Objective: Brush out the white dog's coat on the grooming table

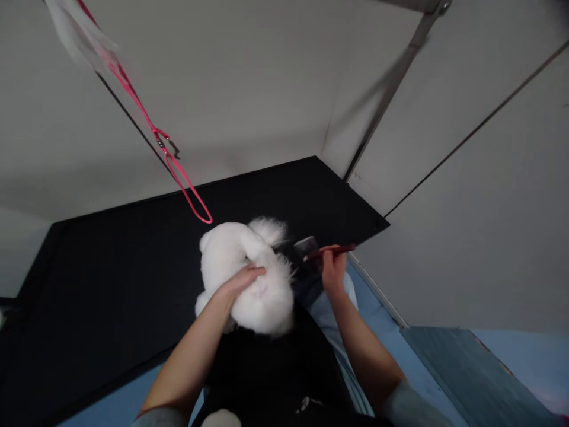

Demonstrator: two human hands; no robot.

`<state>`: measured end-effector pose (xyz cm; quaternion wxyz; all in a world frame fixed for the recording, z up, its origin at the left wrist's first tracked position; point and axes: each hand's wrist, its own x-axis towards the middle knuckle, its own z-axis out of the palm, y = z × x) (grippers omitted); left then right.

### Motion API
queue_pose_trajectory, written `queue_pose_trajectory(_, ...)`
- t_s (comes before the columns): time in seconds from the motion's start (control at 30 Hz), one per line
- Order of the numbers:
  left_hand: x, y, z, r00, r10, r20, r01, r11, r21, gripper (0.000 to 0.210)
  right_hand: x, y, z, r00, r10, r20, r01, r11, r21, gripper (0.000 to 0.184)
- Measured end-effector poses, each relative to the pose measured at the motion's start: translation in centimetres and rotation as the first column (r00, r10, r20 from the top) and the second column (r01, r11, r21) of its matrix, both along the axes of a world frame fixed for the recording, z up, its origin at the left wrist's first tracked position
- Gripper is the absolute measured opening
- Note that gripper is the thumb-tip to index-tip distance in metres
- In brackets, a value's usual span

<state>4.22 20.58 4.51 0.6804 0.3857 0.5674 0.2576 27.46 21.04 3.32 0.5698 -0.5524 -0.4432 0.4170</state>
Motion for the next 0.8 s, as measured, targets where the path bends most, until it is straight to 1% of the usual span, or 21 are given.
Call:
queue_pose_trajectory(0.03,0.1,0.0,-0.2,0.999,0.031,0.037,-0.03,1.0,-0.004,0.024,-0.3,-0.3,0.3,0.988,0.151,0.0,-0.151,0.988,-0.019,0.023)
queue_pose_trajectory(0.07,0.1,0.0,-0.4,0.994,0.073,0.076,-0.072,0.997,-0.019,0.026,-0.7,-0.6,0.5,0.96,0.28,-0.007,-0.28,0.959,-0.049,0.023)
queue_pose_trajectory(0.1,0.2,0.1,-0.6,0.989,0.109,0.102,-0.106,0.994,-0.036,0.028,-1.1,-0.9,0.7,0.933,0.36,-0.015,-0.36,0.93,-0.076,0.023)
queue_pose_trajectory(0.13,0.3,0.1,-0.8,0.988,0.12,0.102,-0.116,0.992,-0.04,0.03,-1.4,-0.9,0.9,0.942,0.333,-0.028,-0.334,0.939,-0.086,0.023)
queue_pose_trajectory(0.17,0.3,0.2,-0.9,0.989,0.114,0.098,-0.111,0.993,-0.041,0.03,-1.6,-0.9,1.1,0.968,0.248,-0.039,-0.25,0.965,-0.073,0.024)
queue_pose_trajectory(0.2,0.4,0.3,-0.9,0.99,0.103,0.097,-0.1,0.994,-0.04,0.029,-1.7,-0.8,1.3,0.991,0.122,-0.05,-0.124,0.991,-0.041,0.024)
queue_pose_trajectory(0.23,0.4,0.3,-1.0,0.99,0.091,0.107,-0.087,0.995,-0.038,0.027,-1.7,-0.7,1.5,0.998,0.003,-0.059,-0.003,1.0,-0.001,0.024)
queue_pose_trajectory(0.27,0.5,0.4,-1.0,0.989,0.079,0.125,-0.075,0.997,-0.034,0.026,-1.7,-0.7,1.6,0.997,-0.054,-0.059,0.057,0.998,0.035,0.023)
queue_pose_trajectory(0.3,0.6,0.5,-1.0,0.986,0.071,0.151,-0.068,0.997,-0.027,0.026,-1.7,-0.8,1.7,0.998,-0.035,-0.045,0.037,0.998,0.054,0.022)
queue_pose_trajectory(0.33,0.7,0.7,-1.1,0.981,0.069,0.179,-0.068,0.998,-0.016,0.027,-1.7,-1.0,1.8,0.999,0.048,-0.022,-0.047,0.998,0.048,0.021)
queue_pose_trajectory(0.4,1.0,0.9,-1.2,0.972,0.06,0.226,-0.064,0.998,0.009,0.032,-1.5,-1.0,1.8,0.97,0.243,0.012,-0.243,0.97,-0.024,0.019)
queue_pose_trajectory(0.43,1.1,1.0,-1.3,0.97,0.049,0.239,-0.056,0.998,0.022,0.035,-1.2,-0.9,1.9,0.962,0.272,0.012,-0.271,0.961,-0.053,0.02)
queue_pose_trajectory(0.47,1.2,1.1,-1.3,0.969,0.032,0.244,-0.041,0.999,0.032,0.038,-0.8,-0.7,2.0,0.972,0.234,0.003,-0.233,0.971,-0.057,0.021)
queue_pose_trajectory(0.53,1.3,1.2,-1.4,0.973,-0.015,0.23,0.005,0.999,0.047,0.041,0.2,-0.1,2.4,0.999,0.003,-0.034,-0.003,1.0,0.004,0.024)
queue_pose_trajectory(0.57,1.3,1.2,-1.4,0.975,-0.037,0.219,0.026,0.998,0.053,0.042,0.7,0.0,2.5,0.991,-0.122,-0.06,0.125,0.991,0.05,0.025)
queue_pose_trajectory(0.6,1.4,1.3,-1.4,0.977,-0.05,0.208,0.039,0.998,0.058,0.043,1.0,0.0,2.6,0.975,-0.206,-0.081,0.213,0.973,0.088,0.025)
queue_pose_trajectory(0.63,1.5,1.4,-1.5,0.978,-0.049,0.203,0.038,0.997,0.061,0.043,1.2,-0.2,2.6,0.968,-0.236,-0.086,0.245,0.963,0.111,0.023)
queue_pose_trajectory(0.67,1.5,1.4,-1.5,0.978,-0.033,0.205,0.021,0.998,0.063,0.042,1.2,-0.5,2.5,0.977,-0.201,-0.071,0.209,0.971,0.117,0.021)
queue_pose_trajectory(0.73,1.8,1.7,-1.8,0.97,0.002,0.241,-0.014,0.999,0.048,0.041,1.0,-1.1,2.0,1.0,0.026,-0.008,-0.025,0.997,0.079,0.019)
queue_pose_trajectory(0.77,1.9,1.8,-1.9,0.964,0.01,0.264,-0.02,0.999,0.035,0.04,1.0,-1.2,1.7,0.99,0.143,0.014,-0.144,0.989,0.04,0.019)
queue_pose_trajectory(0.8,2.0,2.0,-2.0,0.959,0.011,0.282,-0.017,1.0,0.021,0.04,1.1,-1.1,1.6,0.982,0.191,0.016,-0.191,0.982,0.006,0.02)
